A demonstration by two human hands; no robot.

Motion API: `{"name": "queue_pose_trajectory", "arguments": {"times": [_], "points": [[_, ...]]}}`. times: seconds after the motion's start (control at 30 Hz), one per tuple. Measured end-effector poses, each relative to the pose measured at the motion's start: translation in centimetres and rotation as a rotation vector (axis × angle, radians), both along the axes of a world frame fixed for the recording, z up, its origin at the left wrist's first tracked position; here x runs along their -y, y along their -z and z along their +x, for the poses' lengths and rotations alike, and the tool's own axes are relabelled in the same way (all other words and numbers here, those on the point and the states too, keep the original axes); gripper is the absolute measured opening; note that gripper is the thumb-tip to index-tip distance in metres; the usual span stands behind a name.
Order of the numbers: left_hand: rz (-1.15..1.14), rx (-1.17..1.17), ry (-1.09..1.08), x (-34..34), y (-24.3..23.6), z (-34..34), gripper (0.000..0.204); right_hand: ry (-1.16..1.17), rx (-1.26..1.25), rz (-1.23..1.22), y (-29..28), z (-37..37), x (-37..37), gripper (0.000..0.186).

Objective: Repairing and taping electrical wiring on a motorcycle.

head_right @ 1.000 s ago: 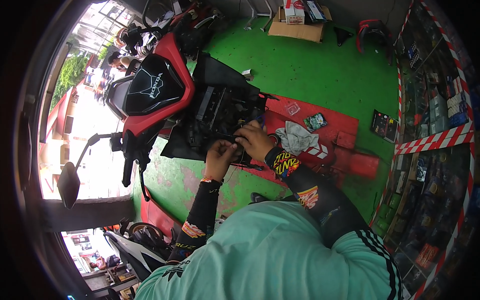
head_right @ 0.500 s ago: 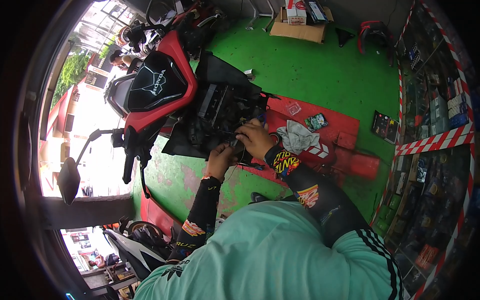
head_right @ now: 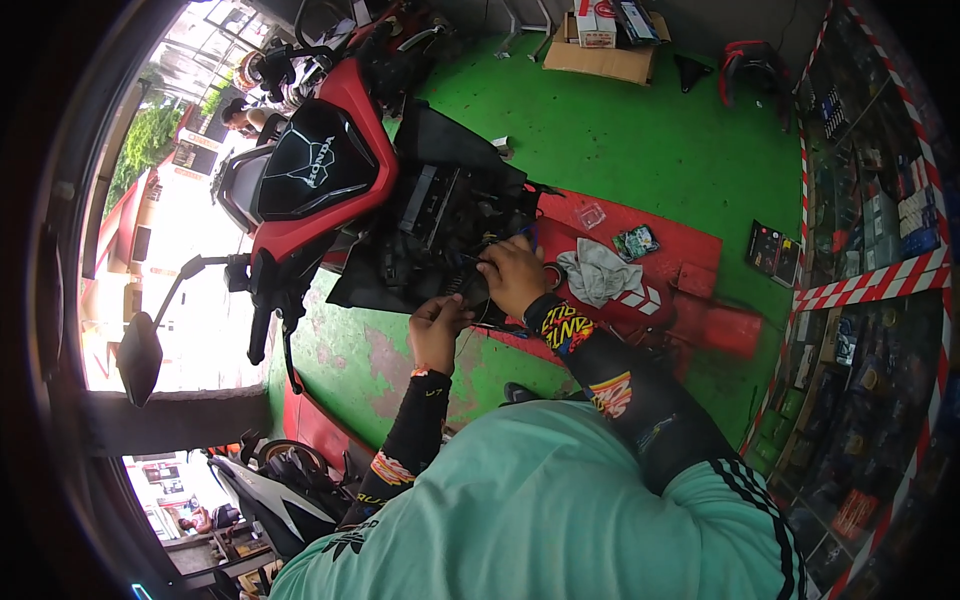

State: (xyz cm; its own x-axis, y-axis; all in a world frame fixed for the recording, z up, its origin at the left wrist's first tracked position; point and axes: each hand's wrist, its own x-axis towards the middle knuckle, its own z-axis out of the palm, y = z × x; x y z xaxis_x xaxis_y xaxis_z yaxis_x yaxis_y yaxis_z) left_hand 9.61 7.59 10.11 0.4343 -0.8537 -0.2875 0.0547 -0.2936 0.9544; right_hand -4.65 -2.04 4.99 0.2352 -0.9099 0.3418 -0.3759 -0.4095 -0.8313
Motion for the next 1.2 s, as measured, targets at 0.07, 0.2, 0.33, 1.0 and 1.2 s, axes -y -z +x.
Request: {"name": "queue_pose_trajectory", "arguments": {"times": [0.07,0.2,0.33,1.0,1.2], "points": [[-0.022,0.023,-0.017,-0.5,0.1,-0.3,0.017,0.006,-0.014,-0.009,-0.1,0.2,-0.1,0.014],[-0.165,0.105,-0.023,-1.6,0.1,-0.8,0.016,0.002,0.004,0.037,0.0,0.3,-0.1,0.015],[-0.261,0.229,0.025,-2.4,-0.7,-1.5,0.017,0.017,0.028,0.088,0.8,0.2,0.3,0.015],[-0.296,0.335,0.078,2.0,-2.4,-2.2,0.020,0.024,0.016,-0.245,-0.9,-0.6,-2.2,0.016],[-0.306,0.396,0.147,1.7,-2.9,-2.0,0.017,-0.015,0.068,-0.165,-0.4,-1.0,-1.0,0.018]]}}
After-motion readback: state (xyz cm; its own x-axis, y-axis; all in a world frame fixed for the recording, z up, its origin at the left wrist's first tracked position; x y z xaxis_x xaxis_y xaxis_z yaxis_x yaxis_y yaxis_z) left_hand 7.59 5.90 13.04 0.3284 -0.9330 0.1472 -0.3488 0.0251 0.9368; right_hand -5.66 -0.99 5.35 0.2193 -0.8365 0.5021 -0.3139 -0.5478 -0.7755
